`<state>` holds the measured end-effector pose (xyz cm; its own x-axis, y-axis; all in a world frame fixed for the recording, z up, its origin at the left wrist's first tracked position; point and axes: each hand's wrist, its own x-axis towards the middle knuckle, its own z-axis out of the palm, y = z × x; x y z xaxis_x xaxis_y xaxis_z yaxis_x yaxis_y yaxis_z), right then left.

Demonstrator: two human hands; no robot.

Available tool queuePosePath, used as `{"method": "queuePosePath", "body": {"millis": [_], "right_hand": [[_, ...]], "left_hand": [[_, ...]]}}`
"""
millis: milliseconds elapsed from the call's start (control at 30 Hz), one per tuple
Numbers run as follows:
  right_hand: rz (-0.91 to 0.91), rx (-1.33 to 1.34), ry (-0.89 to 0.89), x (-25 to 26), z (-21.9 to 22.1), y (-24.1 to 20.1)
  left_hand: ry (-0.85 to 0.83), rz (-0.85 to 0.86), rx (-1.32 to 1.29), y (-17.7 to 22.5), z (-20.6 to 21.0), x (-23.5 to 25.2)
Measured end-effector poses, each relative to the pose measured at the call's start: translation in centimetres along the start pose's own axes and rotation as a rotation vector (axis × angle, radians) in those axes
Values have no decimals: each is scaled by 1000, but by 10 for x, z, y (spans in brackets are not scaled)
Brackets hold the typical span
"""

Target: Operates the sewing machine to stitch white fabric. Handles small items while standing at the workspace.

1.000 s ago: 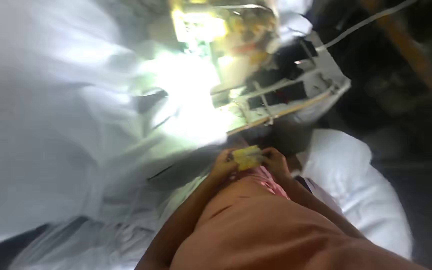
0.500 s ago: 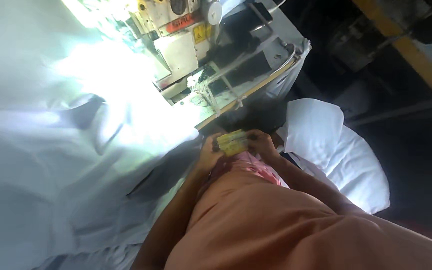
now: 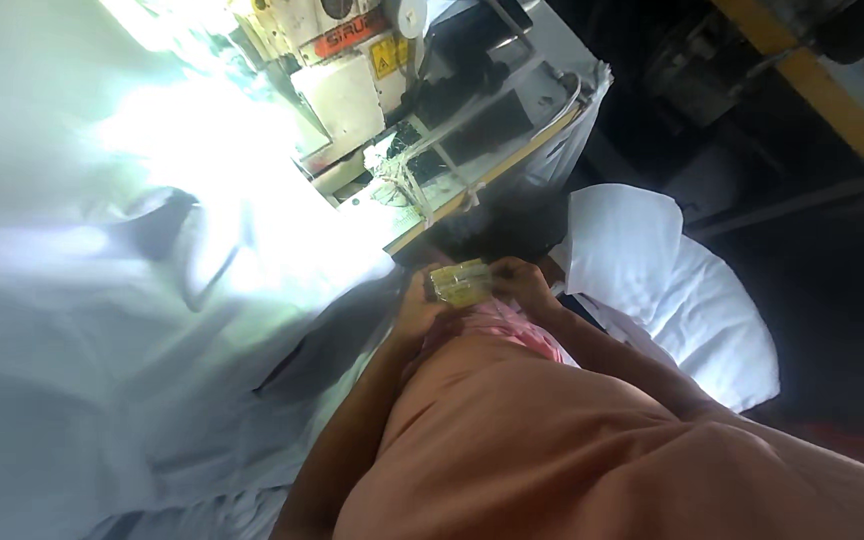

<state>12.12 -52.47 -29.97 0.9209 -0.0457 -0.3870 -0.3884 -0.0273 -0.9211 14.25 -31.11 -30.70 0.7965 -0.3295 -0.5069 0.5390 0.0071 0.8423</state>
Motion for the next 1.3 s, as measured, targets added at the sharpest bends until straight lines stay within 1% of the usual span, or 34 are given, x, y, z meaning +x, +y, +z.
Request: {"method": "queuePosePath", "body": {"millis": [300, 433, 500, 600, 733, 900, 1000, 1100, 1233, 1300], "right_hand": [[37, 52, 8, -1, -2, 0], [89, 69, -27, 2, -5, -2], [99, 87, -36, 3, -6, -4], [85, 80, -41, 4, -5, -4], [14, 48, -43, 2, -6, -2], [28, -34, -84, -1, -8, -5], [57, 19, -92, -3, -7, -5], [45, 66, -93, -1, -8, 0], [117, 119, -122, 2, -10, -2], [91, 118, -147, 2, -11, -1]], "left_hand": [[24, 20, -68, -1, 3, 0], [61, -26, -59, 3, 4, 0], [62, -18, -47, 5, 4, 0], [41, 4, -20, 5, 3, 3], [5, -15, 97, 11, 5, -9], [-3, 10, 108, 12, 5, -7], [7, 38, 81, 5, 6, 4], [6, -4, 103, 9, 6, -3], [-6, -10, 57, 2, -2, -4], [-8, -26, 48, 1, -4, -4]]}}
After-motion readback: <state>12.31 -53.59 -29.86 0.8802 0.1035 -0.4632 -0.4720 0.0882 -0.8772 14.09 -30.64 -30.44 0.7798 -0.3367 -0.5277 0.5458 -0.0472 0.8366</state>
